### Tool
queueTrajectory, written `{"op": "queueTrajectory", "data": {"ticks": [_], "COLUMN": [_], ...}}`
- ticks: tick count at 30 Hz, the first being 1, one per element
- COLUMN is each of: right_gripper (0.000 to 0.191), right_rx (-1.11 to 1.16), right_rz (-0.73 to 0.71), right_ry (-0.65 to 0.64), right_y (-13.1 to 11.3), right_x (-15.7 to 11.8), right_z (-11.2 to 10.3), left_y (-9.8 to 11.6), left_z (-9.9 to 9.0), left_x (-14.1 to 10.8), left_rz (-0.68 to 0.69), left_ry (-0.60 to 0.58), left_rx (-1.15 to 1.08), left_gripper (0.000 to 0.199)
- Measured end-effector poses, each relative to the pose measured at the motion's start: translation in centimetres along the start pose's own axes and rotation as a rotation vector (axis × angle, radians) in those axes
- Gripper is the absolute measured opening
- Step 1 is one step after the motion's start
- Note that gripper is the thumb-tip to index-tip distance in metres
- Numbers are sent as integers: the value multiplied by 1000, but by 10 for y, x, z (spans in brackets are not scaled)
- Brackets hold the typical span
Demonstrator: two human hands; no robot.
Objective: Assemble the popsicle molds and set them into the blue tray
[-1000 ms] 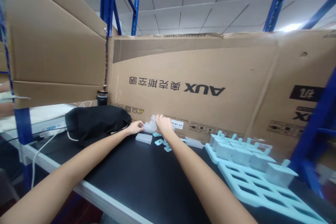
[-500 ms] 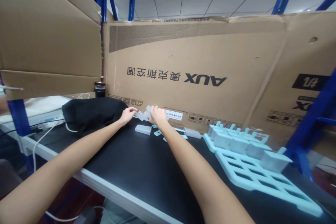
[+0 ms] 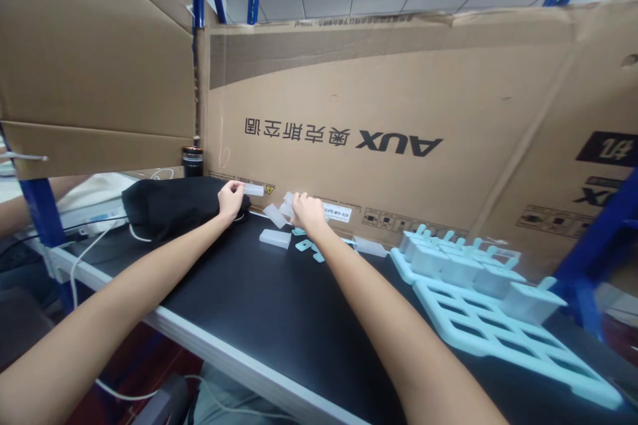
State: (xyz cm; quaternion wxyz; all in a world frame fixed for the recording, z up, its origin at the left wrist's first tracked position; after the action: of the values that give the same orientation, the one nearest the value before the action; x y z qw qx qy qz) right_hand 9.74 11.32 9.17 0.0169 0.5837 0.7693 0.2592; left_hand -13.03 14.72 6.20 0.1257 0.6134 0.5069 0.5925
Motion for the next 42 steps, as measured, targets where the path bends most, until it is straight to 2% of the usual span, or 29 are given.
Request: {"op": "queueTrajectory", "data": {"ticks": [2, 7, 10, 19, 26, 31, 34, 39, 42], "right_gripper": [43, 45, 45, 40, 40, 40, 40, 43, 42], "right_rx": [4, -25, -40, -45, -59, -61, -63, -53, -48], "right_rz": [3, 32, 52, 83, 79, 72, 63, 27, 10], "right_ry": [-9, -45, -60, -38, -17, -17, -9, -18, -29], "right_y": [3, 13, 23, 47, 44, 44, 40, 20, 9], "right_x": [-1, -3, -6, -16, -16, -13, -12, -7, -4], "right_z": [0, 0, 1, -1, -4, -5, -5, -2, -1], "left_y": [0, 5, 7, 3, -14, -27, -27, -24, -23], "left_z": [6, 40, 51, 40, 53, 59, 60, 61, 63], "left_x": [-1, -14, -18, -8, -10, -14, -17, -18, -21], "left_rz": [31, 134, 164, 155, 121, 55, 47, 53, 57], "left_ry": [-69, -370, -473, -466, -494, -597, -646, -694, -782], "left_rx": [-34, -121, -156, -191, -159, -63, -4, 34, 32], "left_gripper": [26, 24, 29, 27, 31, 20, 14, 34, 33]}}
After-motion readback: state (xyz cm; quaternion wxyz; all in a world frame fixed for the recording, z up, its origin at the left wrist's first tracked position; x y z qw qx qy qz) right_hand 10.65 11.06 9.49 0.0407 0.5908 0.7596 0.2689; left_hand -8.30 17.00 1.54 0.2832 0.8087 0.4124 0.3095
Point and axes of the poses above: each hand's wrist, its own x-axis towards the middle knuckle, its own z-axis out of the palm, y = z × x, the point moved 5 cm from there along x, towards the middle knuckle, and after that the axes turned 14 degrees about -y, right-handed, at the moved point
